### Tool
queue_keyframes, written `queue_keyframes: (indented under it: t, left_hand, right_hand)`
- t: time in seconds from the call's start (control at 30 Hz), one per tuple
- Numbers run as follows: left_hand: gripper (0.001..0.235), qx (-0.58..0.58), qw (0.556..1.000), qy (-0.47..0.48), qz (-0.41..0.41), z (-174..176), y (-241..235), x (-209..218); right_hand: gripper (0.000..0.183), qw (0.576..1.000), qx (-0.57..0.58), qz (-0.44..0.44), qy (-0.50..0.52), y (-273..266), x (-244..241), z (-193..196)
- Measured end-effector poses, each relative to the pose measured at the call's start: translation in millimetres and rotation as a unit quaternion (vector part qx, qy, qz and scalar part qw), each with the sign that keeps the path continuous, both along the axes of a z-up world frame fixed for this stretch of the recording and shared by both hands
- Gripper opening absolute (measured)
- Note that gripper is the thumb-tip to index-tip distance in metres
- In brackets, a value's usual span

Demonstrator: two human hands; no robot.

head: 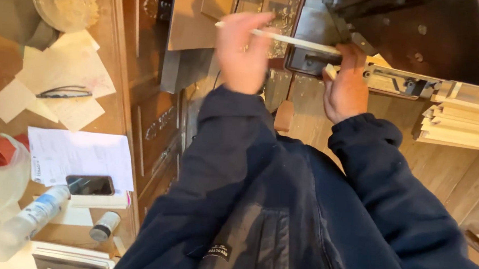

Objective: Joining wooden frame moldings using a specialized framing machine.

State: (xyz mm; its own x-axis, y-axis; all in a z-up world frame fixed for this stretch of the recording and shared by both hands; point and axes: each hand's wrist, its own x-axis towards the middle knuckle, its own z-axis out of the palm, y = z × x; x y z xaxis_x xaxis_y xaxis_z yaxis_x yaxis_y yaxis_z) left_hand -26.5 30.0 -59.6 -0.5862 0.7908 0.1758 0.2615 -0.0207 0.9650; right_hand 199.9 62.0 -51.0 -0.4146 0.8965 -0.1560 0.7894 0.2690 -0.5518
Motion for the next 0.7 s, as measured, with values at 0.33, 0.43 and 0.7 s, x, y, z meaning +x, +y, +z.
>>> queue_keyframes:
  t: [0.33,0.43,0.7]
  left_hand:
    - [0.049,0.252,0.736,-0.625,-0.070,-146,-35,-39]
    - [0.038,0.302,0.685,-0.654,-0.103,-153,-21,-30]
    - [0.024,0.348,0.652,-0.662,-0.122,-209,-3,-23]
  right_hand:
    - [0.053,0.997,0.058,0.058,0.003,3,10,-13]
    - [0.049,0.997,0.046,0.060,-0.012,0,11,-10]
    - [0.046,0.998,0.039,0.042,-0.025,2,10,-10]
